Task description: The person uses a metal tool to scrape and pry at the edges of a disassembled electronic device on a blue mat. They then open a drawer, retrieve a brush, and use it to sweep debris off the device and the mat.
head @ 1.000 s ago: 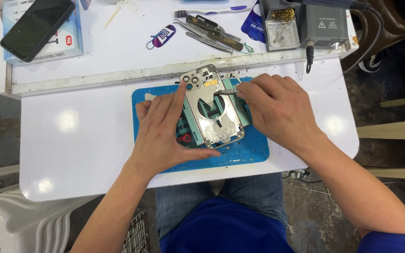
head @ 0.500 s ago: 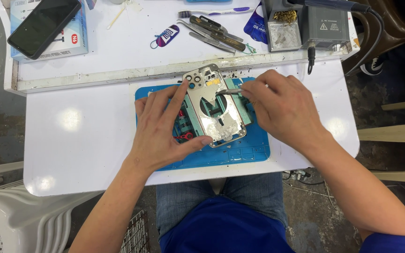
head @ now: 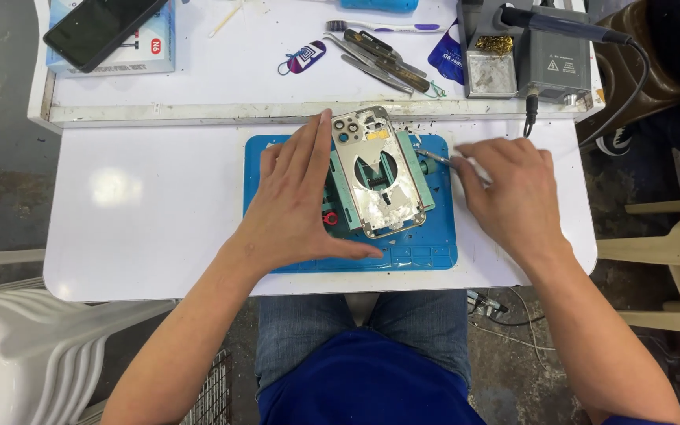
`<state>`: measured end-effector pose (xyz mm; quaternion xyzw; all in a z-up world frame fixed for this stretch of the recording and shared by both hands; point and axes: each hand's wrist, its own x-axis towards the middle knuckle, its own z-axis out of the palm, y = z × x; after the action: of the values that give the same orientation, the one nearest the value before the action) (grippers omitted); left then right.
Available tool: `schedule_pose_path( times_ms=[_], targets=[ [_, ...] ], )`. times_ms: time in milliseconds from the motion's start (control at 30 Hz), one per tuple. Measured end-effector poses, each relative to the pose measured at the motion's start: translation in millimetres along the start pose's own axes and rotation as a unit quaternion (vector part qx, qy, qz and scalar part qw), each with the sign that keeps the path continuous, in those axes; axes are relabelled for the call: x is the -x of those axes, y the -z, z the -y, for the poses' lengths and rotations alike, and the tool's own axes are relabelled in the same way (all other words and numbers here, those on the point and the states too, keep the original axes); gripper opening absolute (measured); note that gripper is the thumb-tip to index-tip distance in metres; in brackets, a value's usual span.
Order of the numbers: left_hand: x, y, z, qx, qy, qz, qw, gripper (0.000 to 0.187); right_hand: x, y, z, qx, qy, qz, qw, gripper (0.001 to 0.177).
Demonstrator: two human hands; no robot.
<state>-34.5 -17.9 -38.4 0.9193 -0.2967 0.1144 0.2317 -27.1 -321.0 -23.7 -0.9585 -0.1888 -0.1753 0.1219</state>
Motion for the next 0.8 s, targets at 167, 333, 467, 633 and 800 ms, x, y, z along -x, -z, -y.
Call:
schedule_pose_path(
  times_ms=[167,333,467,633,800],
  targets=[
    [-9,4,-1,-0.059,-0.007,0.004,0.998,0.163,-37,24,53,-0.034,0.152,-0.064,0.986,0.017],
    [-10,-2,1,-0.037,-0.008,0.007,0.999,0.164,-52,10,78,0.108,0.191,-0.019,0.975,0.021],
    [-7,-12,5,-0.019,-0.012,-0.025,0.999,0.166,-55,4,83,0.182,0.199,-0.026,0.963,0.023],
    [-8,-11,3,-0.031,-0.006,-0.04,0.999,0.169,-57,1,85,0.209,0.208,-0.016,0.955,0.023],
    [-6,-17,6,-0.001,-0.01,-0.059,0.998,0.161,-59,6,89,0.269,0.221,0.006,0.937,0.029]
  ],
)
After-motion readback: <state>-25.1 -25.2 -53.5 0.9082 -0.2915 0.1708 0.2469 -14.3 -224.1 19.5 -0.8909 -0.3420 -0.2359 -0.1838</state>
